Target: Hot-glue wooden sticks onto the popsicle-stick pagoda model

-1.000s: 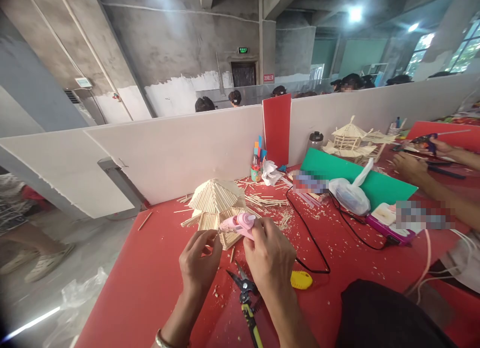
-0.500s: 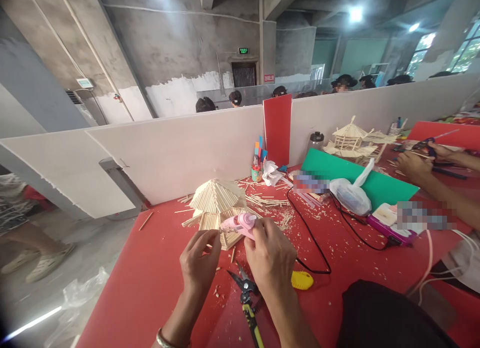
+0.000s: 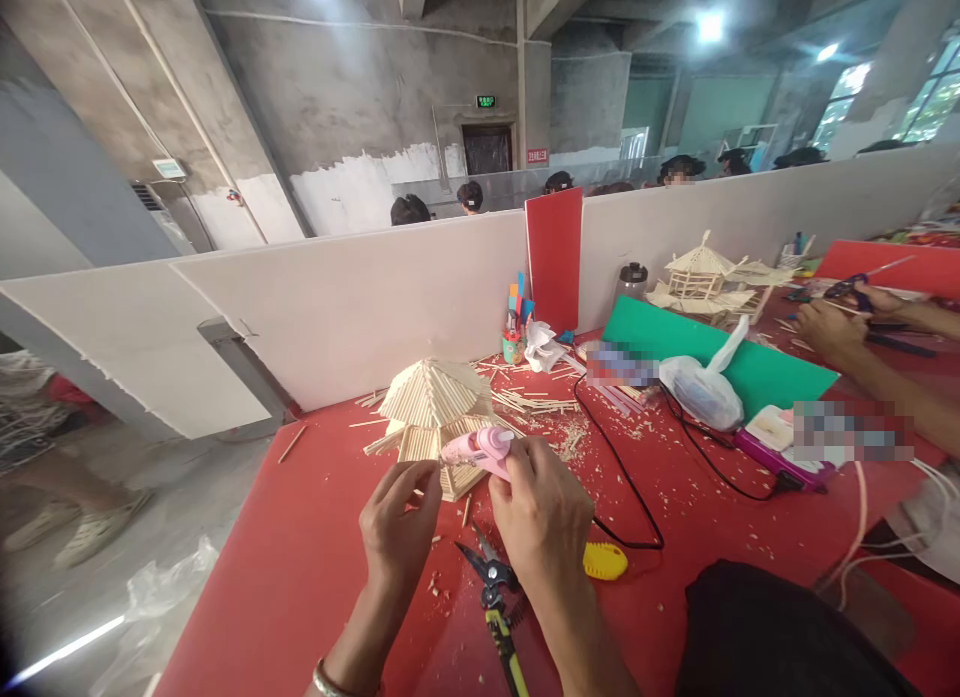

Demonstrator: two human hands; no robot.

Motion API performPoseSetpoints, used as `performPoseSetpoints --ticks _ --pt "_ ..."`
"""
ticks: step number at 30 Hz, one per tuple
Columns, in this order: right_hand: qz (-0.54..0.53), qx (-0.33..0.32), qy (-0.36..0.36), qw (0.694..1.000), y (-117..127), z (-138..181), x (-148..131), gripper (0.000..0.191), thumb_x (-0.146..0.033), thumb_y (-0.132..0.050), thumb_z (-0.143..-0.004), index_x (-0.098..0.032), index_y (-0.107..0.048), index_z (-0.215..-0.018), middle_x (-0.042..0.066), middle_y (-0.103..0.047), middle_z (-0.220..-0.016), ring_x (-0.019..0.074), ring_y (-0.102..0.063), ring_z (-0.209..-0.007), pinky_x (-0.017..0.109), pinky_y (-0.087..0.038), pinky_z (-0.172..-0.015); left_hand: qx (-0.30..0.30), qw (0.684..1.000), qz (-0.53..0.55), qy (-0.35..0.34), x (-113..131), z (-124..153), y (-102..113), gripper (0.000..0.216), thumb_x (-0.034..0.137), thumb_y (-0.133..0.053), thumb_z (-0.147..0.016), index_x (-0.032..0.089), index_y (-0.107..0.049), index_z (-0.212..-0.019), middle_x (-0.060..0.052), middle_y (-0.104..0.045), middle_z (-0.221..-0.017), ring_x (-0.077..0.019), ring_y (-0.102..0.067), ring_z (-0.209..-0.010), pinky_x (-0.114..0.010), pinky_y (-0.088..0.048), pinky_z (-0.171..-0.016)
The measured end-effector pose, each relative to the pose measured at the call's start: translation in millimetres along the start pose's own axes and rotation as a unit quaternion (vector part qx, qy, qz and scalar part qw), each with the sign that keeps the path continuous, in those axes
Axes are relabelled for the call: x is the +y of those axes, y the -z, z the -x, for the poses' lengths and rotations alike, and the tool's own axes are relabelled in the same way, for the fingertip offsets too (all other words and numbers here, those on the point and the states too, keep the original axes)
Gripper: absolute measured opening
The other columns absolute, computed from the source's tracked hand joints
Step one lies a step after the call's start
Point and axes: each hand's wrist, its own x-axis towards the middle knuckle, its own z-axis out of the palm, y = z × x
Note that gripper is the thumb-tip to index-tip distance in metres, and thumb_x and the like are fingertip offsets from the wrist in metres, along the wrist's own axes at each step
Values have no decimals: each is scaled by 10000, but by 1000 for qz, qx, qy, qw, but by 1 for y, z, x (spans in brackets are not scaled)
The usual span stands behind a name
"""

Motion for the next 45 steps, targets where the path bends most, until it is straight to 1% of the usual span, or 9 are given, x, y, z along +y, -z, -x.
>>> performPoseSetpoints --ticks 19,27,31,34,35,37,41,43,45 --pt "12 -4 -13 1000 -1 3 1 35 -185 -606 -798 -198 -621 -827 6 -644 -849 132 -521 -635 276 -301 -576 -9 1000 -14 4 -1 0 0 111 139 -610 -825 184 -704 -787 4 -682 -743 -54 -591 -579 -122 -486 -536" --pt "8 6 -15 1000 0 3 1 15 -197 -606 -802 -195 -621 -806 11 -647 -837 129 -516 -622 273 -297 -574 -7 1000 8 -2 2 -1 3 104 120 -605 -798 179 -686 -827 6 -666 -736 -56 -572 -565 -138 -478 -516" --pt "5 13 -11 1000 2 3 2 21 -204 -599 -812 -194 -616 -805 12 -640 -828 128 -516 -618 271 -296 -563 41 999 10 -15 7 -7 7 101 113 -623 -794 175 -658 -866 24 -603 -673 -58 -517 -531 -154 -449 -502" --pt "-2 9 -9 1000 4 1 2 22 -205 -596 -815 -193 -609 -803 11 -631 -811 131 -521 -619 269 -307 -560 81 996 15 -33 17 -10 9 91 99 -648 -796 182 -611 -793 46 -544 -626 -48 -459 -500 -154 -397 -486" --pt "-4 7 -8 1000 4 1 2 22 -204 -593 -815 -193 -609 -805 11 -628 -807 131 -524 -619 268 -312 -560 79 996 27 -38 21 -7 10 113 98 -650 -799 183 -587 -762 50 -528 -614 -49 -449 -498 -156 -382 -483" --pt "-7 5 -7 1000 5 0 4 24 -202 -588 -817 -193 -609 -810 6 -619 -789 131 -529 -619 267 -318 -557 44 996 67 -43 29 8 9 162 107 -637 -819 187 -536 -721 51 -508 -590 -55 -445 -497 -164 -364 -484" --pt "-2 15 -14 1000 6 1 8 32 -227 -596 -813 -198 -610 -808 5 -630 -803 131 -537 -622 267 -323 -549 -122 978 161 -56 37 70 8 216 176 -523 -902 191 -506 -687 24 -501 -555 -77 -453 -483 -198 -344 -488" --pt "1 15 -15 1000 6 2 8 60 -255 -600 -812 -195 -609 -814 15 -644 -831 136 -548 -638 269 -333 -555 -130 976 171 -31 38 102 8 324 232 -475 -928 196 -474 -606 19 -447 -506 -88 -432 -462 -215 -350 -499" --pt "1 13 -10 1000 7 3 8 90 -271 -596 -816 -191 -617 -851 26 -650 -840 145 -566 -669 266 -353 -571 -129 976 177 16 37 120 7 410 298 -487 -920 198 -428 -527 16 -397 -474 -98 -415 -448 -228 -368 -516"
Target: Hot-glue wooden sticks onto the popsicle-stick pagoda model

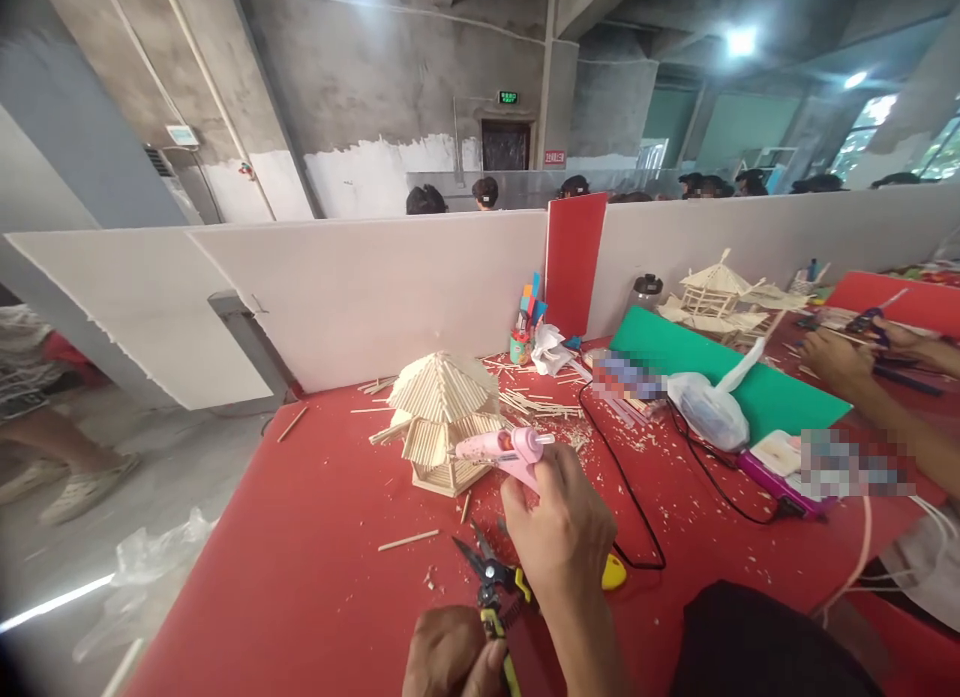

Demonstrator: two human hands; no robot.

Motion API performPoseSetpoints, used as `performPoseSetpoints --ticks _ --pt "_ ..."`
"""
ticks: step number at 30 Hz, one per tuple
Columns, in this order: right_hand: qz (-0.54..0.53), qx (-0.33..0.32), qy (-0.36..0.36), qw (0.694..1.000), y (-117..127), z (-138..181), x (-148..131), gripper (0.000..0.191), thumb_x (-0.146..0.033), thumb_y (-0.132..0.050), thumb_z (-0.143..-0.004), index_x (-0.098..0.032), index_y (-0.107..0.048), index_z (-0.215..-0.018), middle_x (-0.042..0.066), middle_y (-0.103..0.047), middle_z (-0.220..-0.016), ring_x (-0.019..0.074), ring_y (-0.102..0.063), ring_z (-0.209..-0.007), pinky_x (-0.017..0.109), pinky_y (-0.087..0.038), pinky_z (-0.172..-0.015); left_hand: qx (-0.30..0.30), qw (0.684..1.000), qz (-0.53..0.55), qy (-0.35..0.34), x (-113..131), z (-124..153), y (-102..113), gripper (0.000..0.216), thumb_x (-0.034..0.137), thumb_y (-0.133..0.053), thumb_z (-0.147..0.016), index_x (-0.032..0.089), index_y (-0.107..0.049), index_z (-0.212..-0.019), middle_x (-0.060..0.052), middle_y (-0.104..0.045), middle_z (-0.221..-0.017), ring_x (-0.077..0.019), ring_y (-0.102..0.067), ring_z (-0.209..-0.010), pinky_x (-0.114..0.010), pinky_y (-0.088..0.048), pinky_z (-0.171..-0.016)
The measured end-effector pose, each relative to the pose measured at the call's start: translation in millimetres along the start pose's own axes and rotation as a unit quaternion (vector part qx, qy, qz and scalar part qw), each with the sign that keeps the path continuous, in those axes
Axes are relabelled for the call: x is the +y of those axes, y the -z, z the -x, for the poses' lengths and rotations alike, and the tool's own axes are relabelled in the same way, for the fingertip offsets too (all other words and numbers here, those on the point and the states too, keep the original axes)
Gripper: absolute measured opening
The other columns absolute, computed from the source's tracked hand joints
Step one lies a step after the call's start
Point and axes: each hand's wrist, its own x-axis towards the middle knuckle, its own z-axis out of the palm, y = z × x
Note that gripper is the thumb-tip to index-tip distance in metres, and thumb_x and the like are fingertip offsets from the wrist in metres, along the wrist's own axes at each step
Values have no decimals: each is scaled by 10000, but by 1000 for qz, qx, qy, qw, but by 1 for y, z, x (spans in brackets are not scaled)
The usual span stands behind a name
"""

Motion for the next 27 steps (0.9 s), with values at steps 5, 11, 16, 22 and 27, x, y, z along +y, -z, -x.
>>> performPoseSetpoints --ticks 5,11,16,22,27 --pt "21 -14 21 999 5 1 0 118 -288 -588 -823 -185 -618 -871 39 -650 -833 147 -572 -666 263 -366 -544 -98 970 107 196 -5 -12 4 535 426 -422 -940 188 -317 -472 29 -297 -470 -85 -289 -444 -245 -283 -487" --pt "63 2 51 997 4 -4 7 120 -280 -609 -796 -184 -630 -863 41 -630 -812 142 -567 -650 260 -364 -528 -139 925 178 306 -18 -18 17 576 592 -383 -908 199 -217 -522 48 -199 -524 -85 -196 -507 -263 -204 -493" --pt "70 16 78 994 3 -5 10 152 -316 -624 -809 -173 -641 -858 52 -634 -798 143 -552 -629 258 -371 -518 -170 901 181 355 -26 -11 13 590 654 -378 -873 205 -230 -521 54 -181 -533 -88 -179 -514 -275 -168 -481" --pt "93 29 89 991 11 -2 12 240 -405 -623 -829 -166 -644 -848 59 -631 -740 174 -582 -646 269 -411 -552 -170 888 209 374 -25 -17 11 588 671 -391 -846 211 -245 -510 58 -198 -525 -85 -188 -513 -273 -172 -480" --pt "88 -15 73 993 20 4 17 277 -444 -597 -836 -169 -640 -843 63 -628 -744 177 -581 -642 273 -409 -549 -151 876 232 395 -24 -23 12 605 687 -443 -796 214 -235 -481 60 -187 -500 -78 -189 -495 -270 -160 -468"
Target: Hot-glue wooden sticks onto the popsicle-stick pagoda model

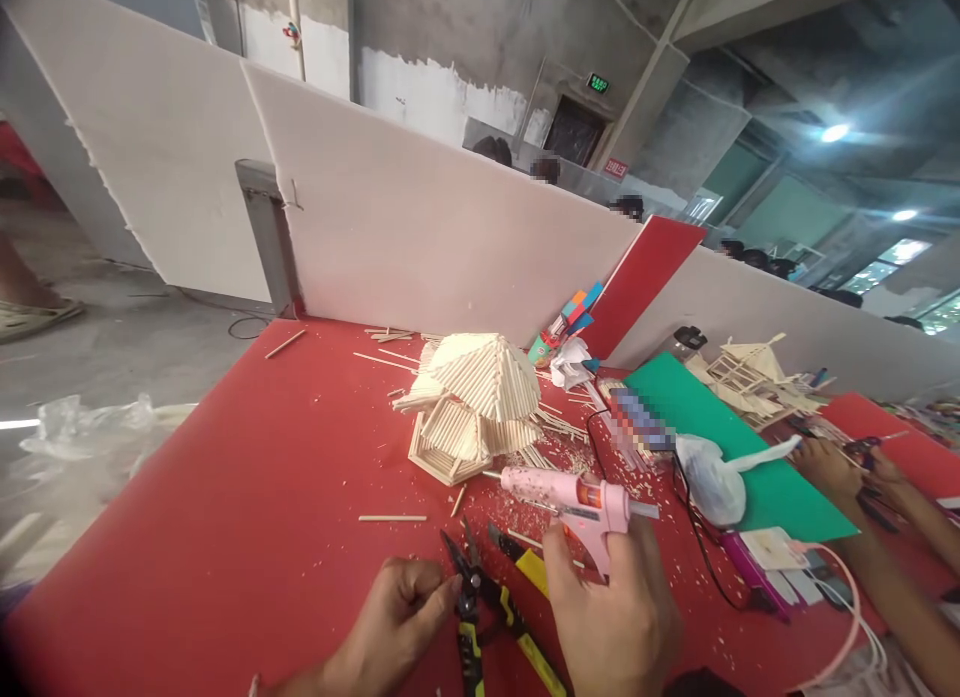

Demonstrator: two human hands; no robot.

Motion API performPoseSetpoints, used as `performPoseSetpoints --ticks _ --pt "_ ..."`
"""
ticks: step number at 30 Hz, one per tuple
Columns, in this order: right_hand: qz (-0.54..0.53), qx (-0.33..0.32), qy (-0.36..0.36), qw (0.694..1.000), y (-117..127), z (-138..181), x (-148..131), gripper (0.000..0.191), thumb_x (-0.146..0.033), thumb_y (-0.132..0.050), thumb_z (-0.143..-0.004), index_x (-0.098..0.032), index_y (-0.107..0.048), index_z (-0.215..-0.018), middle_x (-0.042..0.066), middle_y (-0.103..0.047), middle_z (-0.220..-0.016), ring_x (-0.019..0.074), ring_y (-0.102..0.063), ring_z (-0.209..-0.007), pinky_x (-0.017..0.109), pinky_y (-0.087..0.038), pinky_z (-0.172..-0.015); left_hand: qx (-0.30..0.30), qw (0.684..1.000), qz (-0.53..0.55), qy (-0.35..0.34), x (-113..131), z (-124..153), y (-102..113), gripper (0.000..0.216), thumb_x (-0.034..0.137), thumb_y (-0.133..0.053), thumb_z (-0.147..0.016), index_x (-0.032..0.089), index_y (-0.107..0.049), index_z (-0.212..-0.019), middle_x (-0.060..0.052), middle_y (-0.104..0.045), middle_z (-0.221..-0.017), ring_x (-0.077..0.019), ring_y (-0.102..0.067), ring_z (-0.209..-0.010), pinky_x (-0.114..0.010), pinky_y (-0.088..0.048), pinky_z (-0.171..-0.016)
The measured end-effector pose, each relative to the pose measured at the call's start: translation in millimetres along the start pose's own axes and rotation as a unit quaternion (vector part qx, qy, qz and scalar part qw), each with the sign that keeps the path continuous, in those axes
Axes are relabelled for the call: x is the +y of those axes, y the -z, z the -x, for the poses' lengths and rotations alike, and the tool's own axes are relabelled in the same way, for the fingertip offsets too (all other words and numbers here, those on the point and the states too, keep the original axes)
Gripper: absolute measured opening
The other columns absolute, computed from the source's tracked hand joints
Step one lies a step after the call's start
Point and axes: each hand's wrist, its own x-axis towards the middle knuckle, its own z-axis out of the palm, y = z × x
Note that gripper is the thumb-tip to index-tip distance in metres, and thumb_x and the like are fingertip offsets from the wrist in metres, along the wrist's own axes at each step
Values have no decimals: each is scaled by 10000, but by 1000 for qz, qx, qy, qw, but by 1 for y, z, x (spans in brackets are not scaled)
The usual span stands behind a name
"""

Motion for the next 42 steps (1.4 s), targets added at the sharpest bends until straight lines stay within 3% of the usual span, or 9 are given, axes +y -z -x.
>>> performPoseSetpoints --ticks 6,13,16,19,23,28,32,37,42 --pt "47 0 -7 999 -11 12 1 269 -436 -620 -833 -171 -657 -854 60 -635 -764 170 -573 -609 277 -370 -503 11 1000 0 -6 1 -2 0 562 597 -484 -794 214 -222 -476 58 -189 -501 -74 -190 -493 -262 -154 -464" --pt "-5 22 1 1000 -18 17 -22 237 -403 -670 -822 -169 -651 -858 48 -643 -732 164 -588 -596 264 -397 -518 16 1000 3 3 4 -2 1 545 584 -491 -783 218 -232 -474 60 -189 -497 -76 -192 -496 -259 -166 -465" --pt "-79 27 -14 996 -13 17 -26 251 -382 -666 -834 -145 -639 -911 75 -655 -753 171 -609 -635 262 -456 -582 21 1000 2 9 4 -2 1 544 588 -493 -780 218 -237 -475 60 -189 -496 -77 -192 -496 -258 -164 -464" --pt "-157 -4 -30 987 -8 18 -20 236 -390 -637 -851 -158 -630 -896 83 -671 -769 155 -597 -606 257 -469 -581 25 1000 7 14 3 -2 0 563 618 -497 -769 217 -236 -474 59 -197 -497 -76 -193 -497 -255 -165 -464" --pt "-125 -70 -40 989 -13 21 2 393 -543 -573 -848 -221 -510 -634 7 -535 -518 129 -462 -435 258 -358 -452 27 999 13 15 3 -2 0 570 630 -506 -758 215 -237 -475 56 -207 -503 -76 -198 -501 -252 -167 -466" --pt "-33 -122 -51 991 -20 18 30 483 -669 -495 -841 -220 -551 -672 15 -536 -498 161 -472 -423 276 -306 -440 23 1000 11 15 3 -4 -1 553 606 -502 -761 219 -231 -474 59 -195 -502 -76 -190 -498 -258 -161 -464" --pt "-48 -164 -77 982 -14 16 36 558 -773 -517 -763 -221 -585 -714 27 -606 -542 170 -501 -422 273 -335 -421 21 1000 10 13 0 -4 -1 543 590 -502 -770 218 -232 -480 59 -197 -508 -76 -193 -500 -259 -156 -462" --pt "-76 -92 -55 991 1 5 23 529 -718 -538 -801 -196 -621 -808 43 -670 -662 160 -571 -493 258 -395 -465 11 1000 13 3 -4 -3 -3 517 554 -493 -795 211 -249 -496 57 -210 -524 -77 -201 -511 -254 -165 -467" --pt "-26 -39 48 998 10 -15 13 449 -629 -539 -860 -187 -601 -810 39 -620 -701 148 -566 -573 258 -420 -551 41 997 63 3 -1 -6 -2 546 593 -518 -763 217 -239 -483 65 -187 -503 -74 -186 -496 -250 -174 -461"
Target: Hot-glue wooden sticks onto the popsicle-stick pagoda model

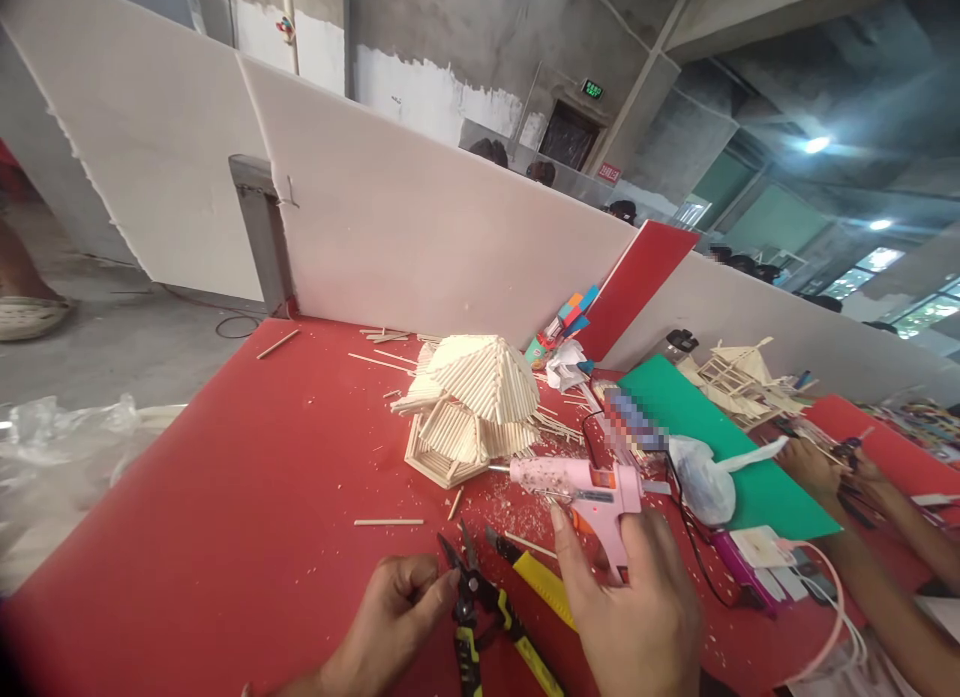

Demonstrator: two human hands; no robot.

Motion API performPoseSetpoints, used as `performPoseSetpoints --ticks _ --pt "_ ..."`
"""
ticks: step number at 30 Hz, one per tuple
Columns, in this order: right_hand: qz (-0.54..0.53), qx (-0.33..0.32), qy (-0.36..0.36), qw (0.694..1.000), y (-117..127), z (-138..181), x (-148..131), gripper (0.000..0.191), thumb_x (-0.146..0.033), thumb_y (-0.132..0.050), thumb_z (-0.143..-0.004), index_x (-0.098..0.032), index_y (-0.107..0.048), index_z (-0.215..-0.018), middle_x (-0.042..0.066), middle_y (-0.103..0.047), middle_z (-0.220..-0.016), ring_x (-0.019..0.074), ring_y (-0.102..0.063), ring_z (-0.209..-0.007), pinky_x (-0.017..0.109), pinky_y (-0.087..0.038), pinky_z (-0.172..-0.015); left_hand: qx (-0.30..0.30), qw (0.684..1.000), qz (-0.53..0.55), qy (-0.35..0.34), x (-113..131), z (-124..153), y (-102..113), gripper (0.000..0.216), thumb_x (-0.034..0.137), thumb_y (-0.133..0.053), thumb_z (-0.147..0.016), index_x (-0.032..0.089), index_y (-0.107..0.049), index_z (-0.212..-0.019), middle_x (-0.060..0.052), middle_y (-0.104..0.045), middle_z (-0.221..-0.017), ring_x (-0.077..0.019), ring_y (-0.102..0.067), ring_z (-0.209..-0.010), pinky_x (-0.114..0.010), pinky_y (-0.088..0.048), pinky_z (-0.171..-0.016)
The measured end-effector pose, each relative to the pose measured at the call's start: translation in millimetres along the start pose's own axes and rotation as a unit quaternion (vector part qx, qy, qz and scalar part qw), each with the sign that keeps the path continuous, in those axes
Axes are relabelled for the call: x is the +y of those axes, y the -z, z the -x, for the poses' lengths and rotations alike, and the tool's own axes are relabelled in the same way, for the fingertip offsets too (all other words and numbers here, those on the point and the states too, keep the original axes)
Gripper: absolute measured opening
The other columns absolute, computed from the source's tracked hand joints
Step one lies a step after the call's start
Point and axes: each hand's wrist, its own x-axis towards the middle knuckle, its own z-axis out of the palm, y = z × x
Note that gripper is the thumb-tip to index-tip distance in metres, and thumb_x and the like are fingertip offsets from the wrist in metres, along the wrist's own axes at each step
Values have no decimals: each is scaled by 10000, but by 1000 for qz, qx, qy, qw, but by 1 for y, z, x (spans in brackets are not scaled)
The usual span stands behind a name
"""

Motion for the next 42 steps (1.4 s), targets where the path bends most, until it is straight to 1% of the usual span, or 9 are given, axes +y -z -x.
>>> performPoseSetpoints --ticks 4,6,10,13,19,24,30,34,42 --pt "84 14 25 996 3 -10 -2 464 -609 -567 -846 -168 -640 -971 45 -609 -741 166 -570 -622 280 -370 -521 66 997 43 -10 6 -5 2 556 610 -538 -729 222 -232 -474 69 -178 -489 -73 -197 -493 -241 -197 -466" --pt "109 9 30 994 5 -13 -4 436 -572 -580 -847 -173 -646 -1009 34 -605 -745 155 -561 -608 279 -338 -496 66 996 52 -10 9 -6 4 552 596 -549 -727 222 -231 -475 70 -175 -493 -72 -194 -495 -238 -201 -469" --pt "126 2 35 991 5 -12 -10 374 -543 -572 -853 -187 -654 -930 39 -643 -843 139 -554 -607 269 -324 -479 65 996 58 -11 12 -6 4 546 587 -558 -727 220 -240 -478 71 -180 -496 -72 -193 -498 -236 -203 -472" --pt "121 10 41 992 2 -7 -14 317 -498 -574 -869 -197 -654 -928 31 -658 -893 130 -549 -601 260 -341 -489 60 996 59 -13 13 -5 4 554 599 -563 -720 219 -247 -469 71 -188 -486 -72 -199 -491 -239 -202 -469" --pt "98 71 71 990 -4 1 -22 194 -375 -646 -843 -187 -658 -888 11 -623 -751 123 -520 -545 250 -347 -477 42 997 61 -15 14 -5 2 557 599 -543 -735 222 -235 -464 70 -181 -482 -71 -184 -487 -241 -190 -461" --pt "76 81 64 992 -7 1 -29 97 -241 -655 -815 -176 -655 -887 24 -659 -799 124 -572 -581 245 -378 -508 42 998 44 -14 7 -6 1 541 566 -542 -745 223 -224 -472 68 -186 -490 -73 -194 -492 -240 -201 -464" --pt "47 79 63 994 -10 2 -33 89 -193 -653 -801 -184 -664 -888 15 -673 -807 125 -618 -611 243 -401 -538 42 998 39 -17 4 -6 1 499 502 -529 -767 223 -232 -478 66 -203 -496 -76 -215 -497 -234 -229 -473" --pt "36 84 58 994 -12 5 -34 94 -172 -659 -792 -191 -673 -882 8 -680 -808 119 -625 -609 239 -401 -534 39 998 43 -15 2 -5 1 494 498 -532 -770 222 -241 -482 65 -215 -500 -77 -224 -502 -233 -232 -476" --pt "1 82 38 996 -15 9 -34 146 -151 -668 -782 -189 -680 -922 23 -687 -828 132 -643 -662 233 -439 -590 36 998 43 -11 0 -5 1 498 503 -541 -764 220 -246 -480 63 -232 -497 -78 -246 -501 -231 -256 -481"
